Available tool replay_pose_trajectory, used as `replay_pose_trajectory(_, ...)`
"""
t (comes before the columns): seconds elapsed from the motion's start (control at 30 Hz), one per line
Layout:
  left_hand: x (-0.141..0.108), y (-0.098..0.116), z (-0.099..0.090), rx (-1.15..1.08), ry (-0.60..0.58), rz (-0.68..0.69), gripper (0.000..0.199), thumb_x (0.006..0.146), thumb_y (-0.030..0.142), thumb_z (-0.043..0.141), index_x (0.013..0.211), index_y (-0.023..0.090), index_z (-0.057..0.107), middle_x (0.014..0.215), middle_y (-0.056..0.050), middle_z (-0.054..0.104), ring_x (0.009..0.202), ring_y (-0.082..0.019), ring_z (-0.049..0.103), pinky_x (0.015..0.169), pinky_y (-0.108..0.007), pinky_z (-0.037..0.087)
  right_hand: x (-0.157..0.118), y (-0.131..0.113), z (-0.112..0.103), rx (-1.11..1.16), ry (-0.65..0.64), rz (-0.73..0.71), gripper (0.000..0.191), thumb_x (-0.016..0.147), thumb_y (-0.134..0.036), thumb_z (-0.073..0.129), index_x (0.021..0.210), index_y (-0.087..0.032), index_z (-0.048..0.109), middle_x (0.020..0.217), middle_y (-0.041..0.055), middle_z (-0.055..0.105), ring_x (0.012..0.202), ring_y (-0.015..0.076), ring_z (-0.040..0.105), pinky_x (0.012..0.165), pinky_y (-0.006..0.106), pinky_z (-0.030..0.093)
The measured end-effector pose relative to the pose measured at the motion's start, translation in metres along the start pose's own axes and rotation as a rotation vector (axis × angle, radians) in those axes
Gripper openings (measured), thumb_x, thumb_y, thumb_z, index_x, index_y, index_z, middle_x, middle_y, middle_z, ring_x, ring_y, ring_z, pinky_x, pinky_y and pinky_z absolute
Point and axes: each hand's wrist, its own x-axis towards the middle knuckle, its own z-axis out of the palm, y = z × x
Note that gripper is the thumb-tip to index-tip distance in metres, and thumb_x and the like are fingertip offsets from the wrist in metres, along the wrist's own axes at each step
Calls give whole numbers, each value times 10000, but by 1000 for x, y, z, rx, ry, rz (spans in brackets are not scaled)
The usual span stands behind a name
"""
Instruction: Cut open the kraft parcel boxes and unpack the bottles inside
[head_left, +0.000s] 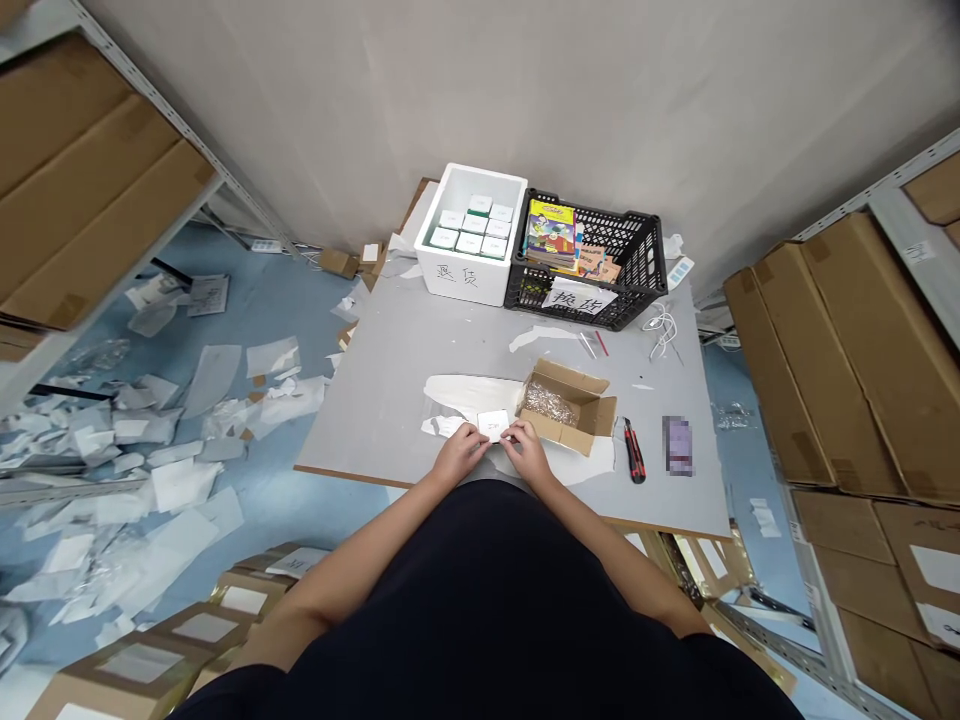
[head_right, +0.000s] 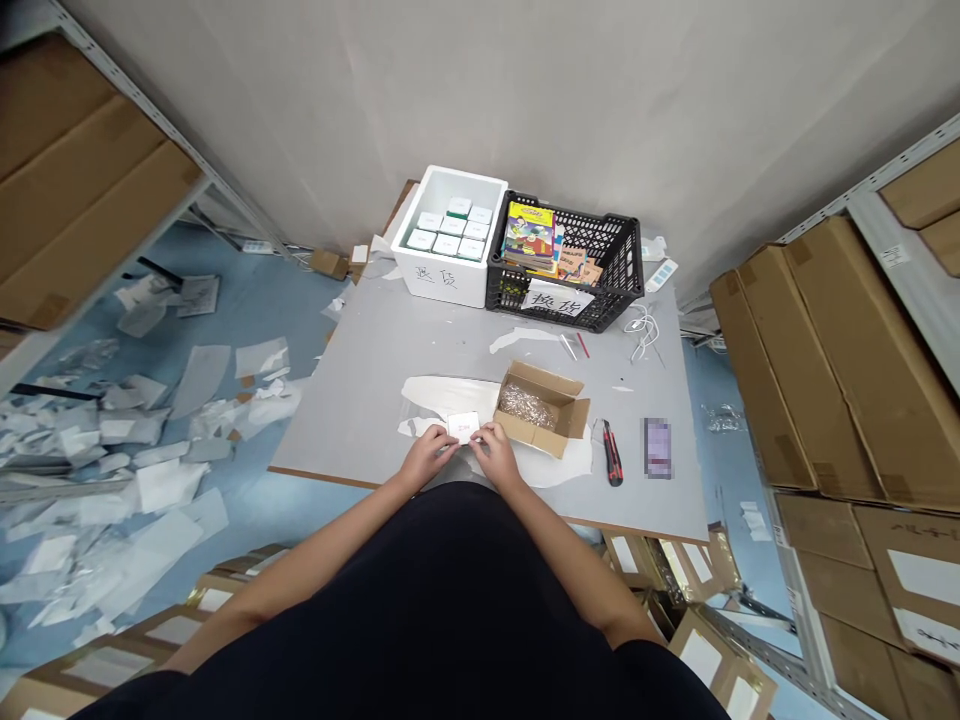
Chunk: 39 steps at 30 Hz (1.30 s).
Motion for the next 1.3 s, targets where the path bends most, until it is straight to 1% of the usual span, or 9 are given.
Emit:
replay_pose_trajectory(0.1, -5, -4, 4, -110, 73, -89, 214, 870, 352, 598, 1039, 232, 652, 1030, -67, 559, 992, -194, 583, 876, -357, 511, -3, 2, 2, 59, 12, 11, 143, 880, -312, 553, 901, -224, 664, 1024, 76, 560, 1018, 210, 594, 906, 365, 512)
replay_pose_trajectory(0.17, -5, -7, 9, -253, 118, -213, 360, 845, 353, 627, 1185, 243, 583, 1172, -87, 548, 1068, -201, 586, 899, -365, 519, -2, 3, 4, 124, 18, 41, 159, 879, -328, 546, 916, -221, 658, 1032, 83, 577, 1012, 210, 602, 905, 368, 516)
replay_pose_trajectory(0.23, -3, -11, 14, -415, 128, -352, 503, 836, 361, 631, 1304, 242, 492, 1277, -115, 531, 1117, -210, 590, 892, -359, 532, 0, 5, 7, 200, 35, 117, 217, 878, -359, 534, 1007, -219, 639, 1028, 88, 602, 970, 206, 621, 867, 369, 536)
replay_pose_trajectory(0.33, 1, -15, 18, -565, 89, -474, 564, 839, 393, 618, 1348, 213, 457, 1336, -145, 536, 1174, -232, 582, 930, -370, 520, 5, 8, 13, 305, 61, 262, 399, 861, -429, 535, 1185, -200, 580, 1009, 98, 642, 893, 204, 650, 813, 380, 557)
replay_pose_trajectory(0.53, 1, -17, 14, -590, 41, -466, 549, 882, 422, 550, 1386, 220, 466, 1437, -103, 491, 1314, -247, 478, 1073, -411, 420, 8, 8, 20, 571, -73, 432, 630, 776, -542, 605, 1301, -195, 570, 1295, 140, 602, 1151, 278, 593, 896, 454, 525)
replay_pose_trajectory(0.73, -3, -8, 7, -559, -24, -475, 669, 900, 487, 474, 1479, 181, 340, 1527, -75, 351, 1419, -234, 314, 1173, -404, 255, 5, -13, 19, 655, -58, 399, 653, 757, -551, 649, 1309, -205, 596, 1346, 93, 586, 1237, 297, 539, 1061, 488, 394)
replay_pose_trajectory(1.03, 21, 37, -33, -520, 147, -477, 650, 912, 515, 472, 1481, 227, 342, 1507, -60, 395, 1390, -230, 373, 1146, -380, 299, 35, -56, -9, 738, -82, 251, 714, 806, -561, 628, 1414, -216, 479, 1468, 65, 443, 1341, 259, 447, 1147, 439, 304)
replay_pose_trajectory(1.17, 46, 61, -58, -508, 270, -456, 645, 905, 508, 502, 1463, 209, 379, 1494, -73, 418, 1357, -236, 421, 1132, -372, 325, 64, -81, -27, 753, -110, 172, 683, 837, -528, 607, 1431, -227, 452, 1466, 46, 445, 1340, 243, 449, 1150, 422, 309)
replay_pose_trajectory(1.3, 84, 70, -91, -505, 365, -388, 637, 885, 502, 545, 1438, 209, 427, 1468, -72, 457, 1348, -250, 432, 1130, -375, 330, 108, -106, -40, 705, -91, 92, 652, 843, -510, 602, 1414, -220, 481, 1445, 38, 474, 1330, 241, 462, 1142, 414, 323)
